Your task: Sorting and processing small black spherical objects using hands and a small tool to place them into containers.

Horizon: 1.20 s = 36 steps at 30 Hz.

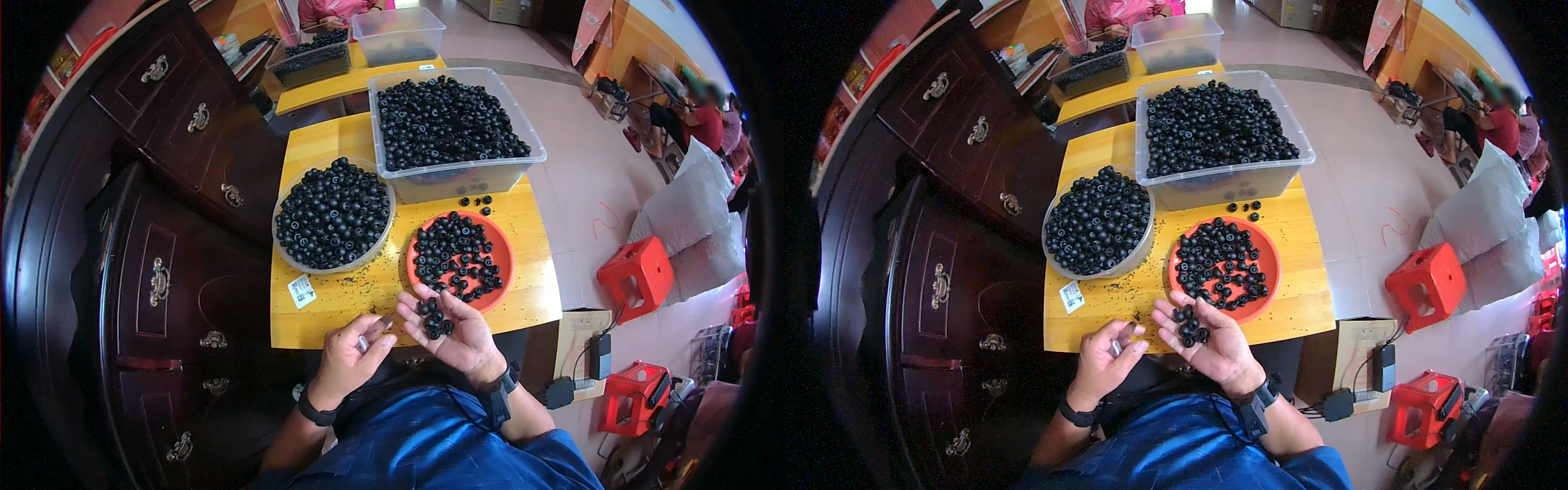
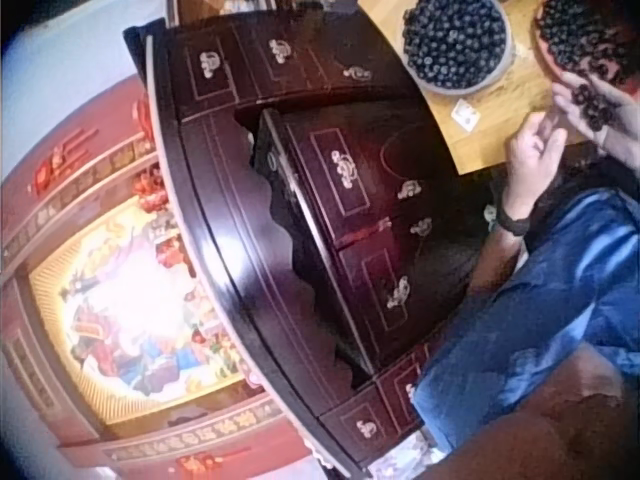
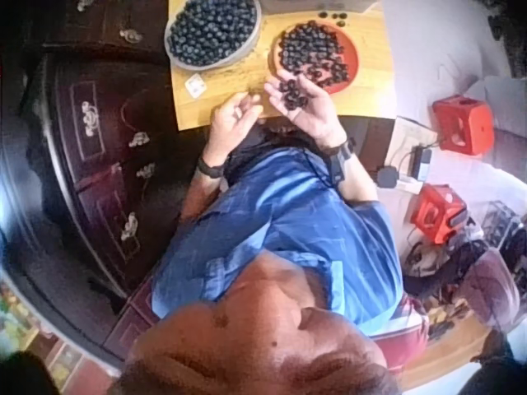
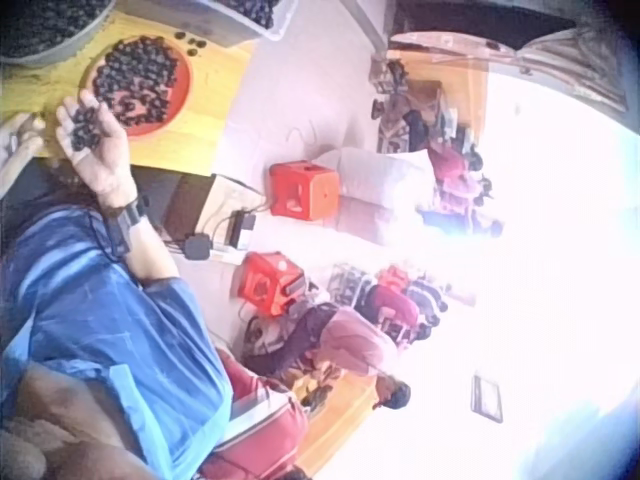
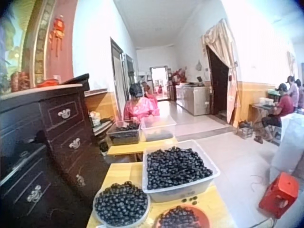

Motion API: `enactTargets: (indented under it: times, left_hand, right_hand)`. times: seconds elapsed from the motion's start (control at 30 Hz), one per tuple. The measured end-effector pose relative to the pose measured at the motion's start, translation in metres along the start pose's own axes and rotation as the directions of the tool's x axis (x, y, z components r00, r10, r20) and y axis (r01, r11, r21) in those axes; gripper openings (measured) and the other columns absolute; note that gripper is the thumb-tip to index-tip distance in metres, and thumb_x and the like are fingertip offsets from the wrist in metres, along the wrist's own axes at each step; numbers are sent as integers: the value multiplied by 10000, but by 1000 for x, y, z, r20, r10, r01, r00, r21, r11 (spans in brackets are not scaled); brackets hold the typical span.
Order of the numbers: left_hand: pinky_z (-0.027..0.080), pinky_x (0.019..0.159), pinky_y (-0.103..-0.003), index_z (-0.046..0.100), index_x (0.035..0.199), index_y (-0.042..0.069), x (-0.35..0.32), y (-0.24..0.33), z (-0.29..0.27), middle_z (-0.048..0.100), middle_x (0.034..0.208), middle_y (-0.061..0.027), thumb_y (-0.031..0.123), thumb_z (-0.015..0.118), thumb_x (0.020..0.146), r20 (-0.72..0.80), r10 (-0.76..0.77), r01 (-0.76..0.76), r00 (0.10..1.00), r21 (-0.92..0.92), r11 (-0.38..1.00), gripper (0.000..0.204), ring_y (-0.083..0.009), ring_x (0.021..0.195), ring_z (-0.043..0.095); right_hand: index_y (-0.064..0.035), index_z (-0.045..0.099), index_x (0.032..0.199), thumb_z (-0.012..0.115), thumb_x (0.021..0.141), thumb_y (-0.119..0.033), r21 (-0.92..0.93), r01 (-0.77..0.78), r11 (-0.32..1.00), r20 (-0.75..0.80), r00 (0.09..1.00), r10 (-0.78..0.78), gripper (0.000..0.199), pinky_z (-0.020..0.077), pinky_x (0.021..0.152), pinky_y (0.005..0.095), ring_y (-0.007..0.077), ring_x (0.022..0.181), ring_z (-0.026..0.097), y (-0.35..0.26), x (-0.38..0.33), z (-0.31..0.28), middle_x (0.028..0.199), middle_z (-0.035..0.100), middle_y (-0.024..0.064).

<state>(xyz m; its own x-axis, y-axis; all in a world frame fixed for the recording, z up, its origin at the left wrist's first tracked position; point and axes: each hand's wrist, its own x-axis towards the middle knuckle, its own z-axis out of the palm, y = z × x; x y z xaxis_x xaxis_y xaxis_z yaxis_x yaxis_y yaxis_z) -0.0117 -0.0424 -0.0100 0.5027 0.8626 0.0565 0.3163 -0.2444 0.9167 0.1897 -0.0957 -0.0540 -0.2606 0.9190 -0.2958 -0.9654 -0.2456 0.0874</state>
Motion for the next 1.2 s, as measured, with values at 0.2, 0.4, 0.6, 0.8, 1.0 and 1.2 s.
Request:
enactTargets:
  times: [0.2,0.4,0.6,0.8,1.0,1.2]
  left_hand:
    - [508,559,-366,658,1122,96,17,7,9,657,713,-63,124,744,822,61,185,-195,981,290,937,313,-245,627,667]
    - [532,579,-372,671,1026,80,16,6,8,691,730,-81,144,754,816,101,131,-164,986,476,864,235,-260,651,694]
    - [531,571,-380,677,1006,101,11,2,4,687,706,-67,160,759,797,146,97,-158,985,505,848,232,-269,631,688]
    - [525,573,-365,678,991,75,8,-9,-3,687,717,-94,123,762,788,124,90,-132,988,390,911,224,-270,640,692]
    - [526,576,-361,692,988,69,7,-10,0,688,727,-102,119,765,788,73,171,-186,982,389,902,219,-280,643,691]
    - [534,593,-371,696,1009,76,7,3,-3,694,737,-104,146,766,789,172,35,-118,984,502,857,241,-290,664,693]
  right_hand:
    - [-46,569,1280,461,1045,-319,-34,-65,997,-19,998,64,376,472,1037,462,278,1178,595,21,9,-11,1253,621,134]
    - [-47,586,1221,420,1064,-302,-61,-115,991,-25,993,114,342,488,1019,421,253,1158,603,29,15,-12,1245,629,116]
    - [-36,541,1330,410,1067,-283,-92,-142,986,-19,990,141,383,492,1008,403,252,1137,618,33,15,-17,1220,643,121]
    - [-50,535,1347,474,1041,-210,-161,-176,971,44,982,185,351,483,1025,391,223,1169,593,29,20,-26,1292,601,82]
    - [-55,558,1283,466,1032,-91,-262,-136,955,-36,991,132,270,510,980,342,192,1175,590,32,20,-33,1242,595,65]
    - [-29,542,1288,491,1021,-95,-323,-127,938,-52,992,116,280,508,1008,381,226,1139,616,32,19,-26,1208,623,103]
